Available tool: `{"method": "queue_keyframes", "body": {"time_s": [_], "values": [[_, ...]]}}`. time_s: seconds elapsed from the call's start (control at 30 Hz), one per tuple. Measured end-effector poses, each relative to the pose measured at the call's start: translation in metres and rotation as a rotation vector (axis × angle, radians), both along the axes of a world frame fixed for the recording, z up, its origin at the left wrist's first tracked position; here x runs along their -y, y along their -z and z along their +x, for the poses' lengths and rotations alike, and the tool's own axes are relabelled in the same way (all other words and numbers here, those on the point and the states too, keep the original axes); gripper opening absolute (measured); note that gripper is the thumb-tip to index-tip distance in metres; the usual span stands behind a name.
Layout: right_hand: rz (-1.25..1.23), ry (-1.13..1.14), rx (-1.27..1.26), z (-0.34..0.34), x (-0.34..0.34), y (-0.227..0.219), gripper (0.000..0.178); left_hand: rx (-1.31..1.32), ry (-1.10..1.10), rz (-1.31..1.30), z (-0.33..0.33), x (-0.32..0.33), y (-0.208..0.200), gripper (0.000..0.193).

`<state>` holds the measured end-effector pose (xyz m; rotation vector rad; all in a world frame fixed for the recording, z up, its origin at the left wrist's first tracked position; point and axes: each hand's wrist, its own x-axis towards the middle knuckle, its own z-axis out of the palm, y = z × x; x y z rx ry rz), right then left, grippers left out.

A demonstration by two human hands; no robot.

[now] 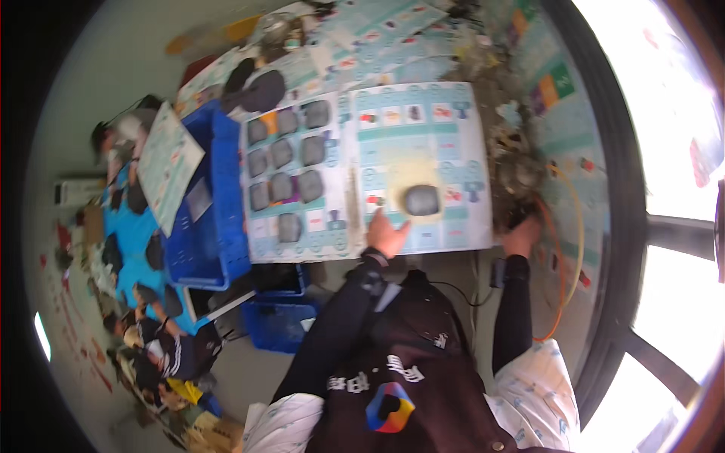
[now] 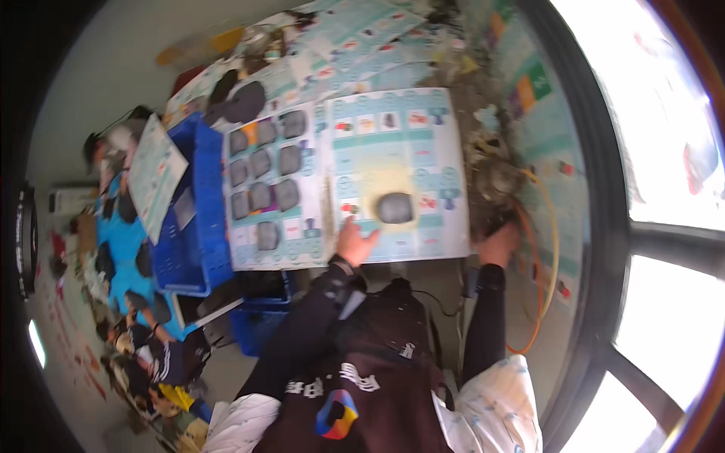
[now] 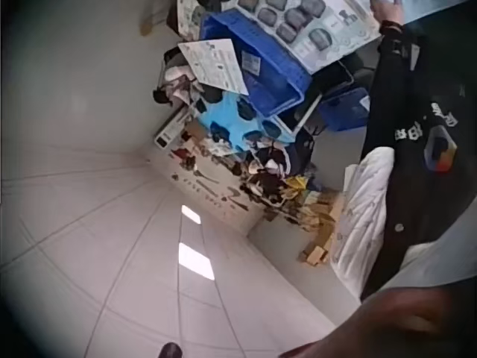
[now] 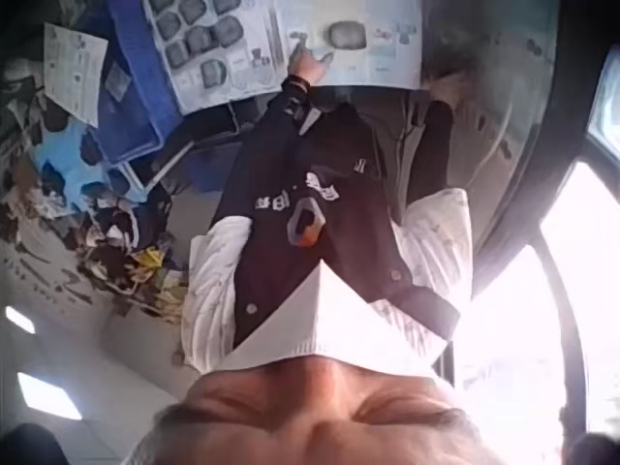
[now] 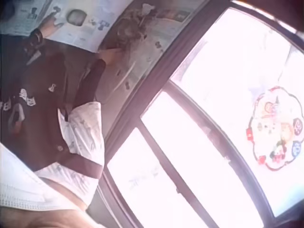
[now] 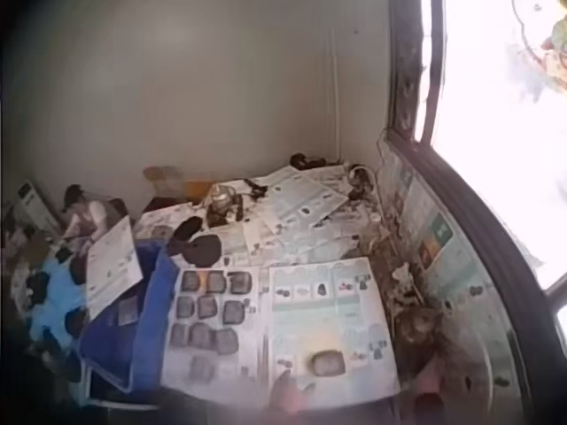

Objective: The recorder uses a specialized spray tool to apply adhesive to small black shoe components laid out on a template.

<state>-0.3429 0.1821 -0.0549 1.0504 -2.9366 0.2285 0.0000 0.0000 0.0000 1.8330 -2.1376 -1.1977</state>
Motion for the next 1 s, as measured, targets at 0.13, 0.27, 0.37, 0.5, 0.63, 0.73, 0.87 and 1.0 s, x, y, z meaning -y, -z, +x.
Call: {"method": "queue_keyframes", "body": {"time_s": [0.13,0.27,0.37,0.5,0.63,0.73,0.87,1.0], "values": [[-0.011,-0.018,0.097,0.033,0.01,-0.063,0.099,-0.111,-0.16,0.162,-0.047,-0.021,-0.009,0.078],[0.003,-0.126,0.22,0.149,0.095,-0.082,0.106,-0.18,0.172,0.22,0.024,0.006,0.01,0.049],[0.112,-0.04,0.371,0.188,0.138,-0.099,0.11,-0.264,0.073,0.626,0.104,0.019,0.007,0.035],[0.216,0.009,0.354,0.211,0.164,-0.08,0.114,-0.309,-0.303,0.664,0.184,0.012,-0.006,0.039],[0.275,0.026,0.25,0.226,0.173,-0.055,0.111,-0.341,-0.467,0.69,0.24,-0.012,-0.016,0.036],[0.306,0.067,0.208,0.226,0.181,-0.05,0.105,-0.386,-0.585,0.687,0.269,-0.026,-0.017,0.035],[0.336,0.146,0.333,0.199,0.182,-0.055,0.109,-0.473,-0.681,0.707,0.287,-0.033,-0.009,0.032],[0.435,0.119,0.581,0.16,0.193,-0.059,0.109,-0.569,-0.718,0.72,0.298,-0.04,0.001,0.034]]}}
